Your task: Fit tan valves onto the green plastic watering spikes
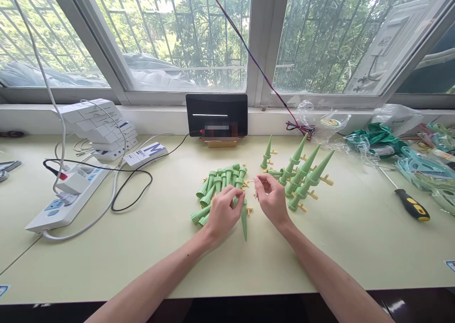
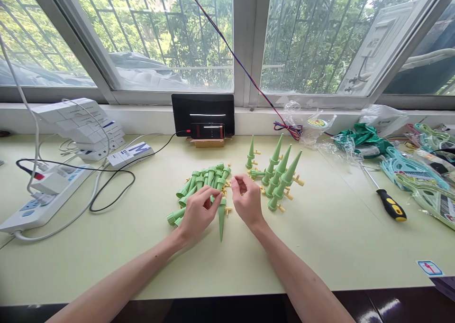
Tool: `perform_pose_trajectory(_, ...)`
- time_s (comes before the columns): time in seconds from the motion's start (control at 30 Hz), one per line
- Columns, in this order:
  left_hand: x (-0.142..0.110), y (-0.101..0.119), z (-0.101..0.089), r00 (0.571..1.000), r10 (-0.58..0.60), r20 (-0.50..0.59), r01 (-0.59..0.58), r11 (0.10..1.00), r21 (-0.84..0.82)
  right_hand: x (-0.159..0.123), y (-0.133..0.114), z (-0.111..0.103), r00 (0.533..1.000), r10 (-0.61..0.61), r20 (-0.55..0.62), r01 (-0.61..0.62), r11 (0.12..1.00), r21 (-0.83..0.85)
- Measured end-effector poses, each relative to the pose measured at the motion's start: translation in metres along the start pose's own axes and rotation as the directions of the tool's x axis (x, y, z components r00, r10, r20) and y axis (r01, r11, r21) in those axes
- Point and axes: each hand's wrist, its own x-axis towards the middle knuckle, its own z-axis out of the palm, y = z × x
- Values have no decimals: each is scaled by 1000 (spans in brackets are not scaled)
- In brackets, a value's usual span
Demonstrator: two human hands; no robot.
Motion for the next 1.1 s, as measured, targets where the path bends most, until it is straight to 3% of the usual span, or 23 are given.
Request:
perform_pose_trajectory(0.4, -2, 3, -1, 992, -29, 124, 8, 985, 171, -2, 3, 2, 1000, -5, 12, 5, 1000, -1)
perform_pose_trajectory(1.1, -3, 2, 2, 976, -98, 193, 63, 981, 181, -1, 1, 3, 1000, 7, 22, -7, 1000, -7)
